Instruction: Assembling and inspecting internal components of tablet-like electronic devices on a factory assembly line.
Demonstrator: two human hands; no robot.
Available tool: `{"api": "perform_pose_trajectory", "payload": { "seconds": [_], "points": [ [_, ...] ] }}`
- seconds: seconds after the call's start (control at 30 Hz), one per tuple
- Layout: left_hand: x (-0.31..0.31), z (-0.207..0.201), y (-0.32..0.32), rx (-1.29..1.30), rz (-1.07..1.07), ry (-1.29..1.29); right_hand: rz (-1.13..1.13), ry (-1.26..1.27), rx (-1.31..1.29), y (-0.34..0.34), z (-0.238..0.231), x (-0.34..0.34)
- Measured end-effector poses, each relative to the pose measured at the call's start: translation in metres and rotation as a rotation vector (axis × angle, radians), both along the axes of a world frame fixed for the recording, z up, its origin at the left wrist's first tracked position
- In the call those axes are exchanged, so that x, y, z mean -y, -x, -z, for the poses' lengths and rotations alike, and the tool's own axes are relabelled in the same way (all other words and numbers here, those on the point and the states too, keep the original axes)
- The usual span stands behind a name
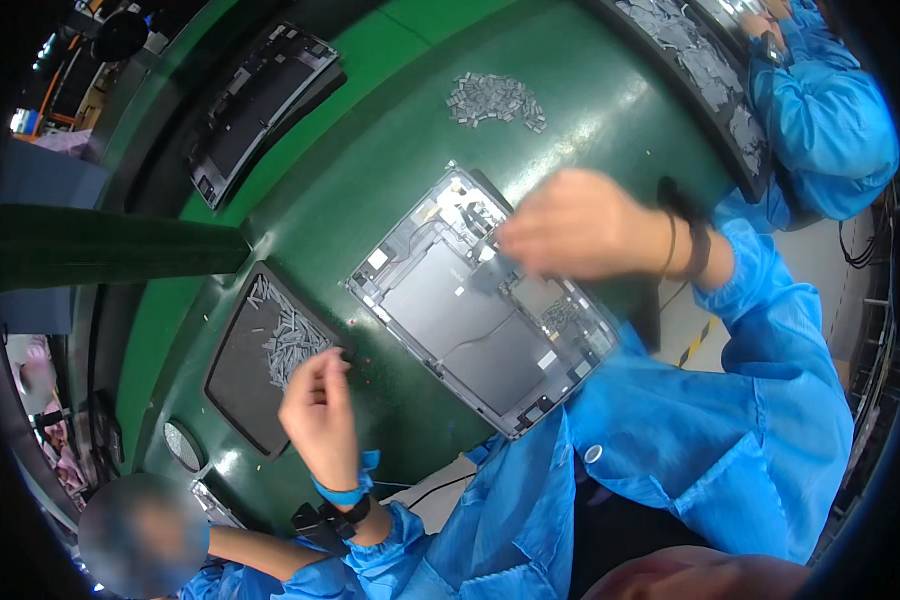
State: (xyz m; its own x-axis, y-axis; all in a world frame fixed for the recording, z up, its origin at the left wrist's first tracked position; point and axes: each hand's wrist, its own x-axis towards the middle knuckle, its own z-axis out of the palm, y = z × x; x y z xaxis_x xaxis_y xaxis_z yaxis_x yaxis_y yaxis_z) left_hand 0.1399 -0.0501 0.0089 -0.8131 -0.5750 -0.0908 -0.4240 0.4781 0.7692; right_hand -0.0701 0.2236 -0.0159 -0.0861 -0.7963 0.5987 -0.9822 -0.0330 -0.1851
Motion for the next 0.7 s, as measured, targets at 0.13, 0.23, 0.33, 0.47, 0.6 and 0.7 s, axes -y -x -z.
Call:
{"api": "perform_pose_trajectory", "payload": {
  "seconds": [0.13, 0.23, 0.33, 0.47, 0.6, 0.7],
  "points": [
    [0.028, 0.01, -0.005, -0.023, -0.039, 0.217, 0.316, -0.032, -0.09, 0.061, 0.0, 0.018],
    [0.033, 0.01, -0.01, -0.031, -0.091, 0.258, 0.325, -0.124, -0.157, 0.084, 0.016, 0.028],
    [0.035, 0.005, -0.022, 0.056, -0.118, 0.282, 0.328, -0.161, -0.166, 0.085, 0.023, 0.039],
    [0.042, 0.022, -0.023, -0.023, -0.133, 0.267, 0.377, -0.173, -0.048, 0.086, 0.032, 0.041],
    [0.044, 0.011, -0.031, -0.086, -0.162, 0.338, 0.309, -0.158, -0.046, 0.086, 0.022, 0.052],
    [0.039, 0.019, -0.007, -0.096, -0.033, 0.468, 0.371, -0.17, 0.116, 0.071, 0.017, 0.037]
  ]
}}
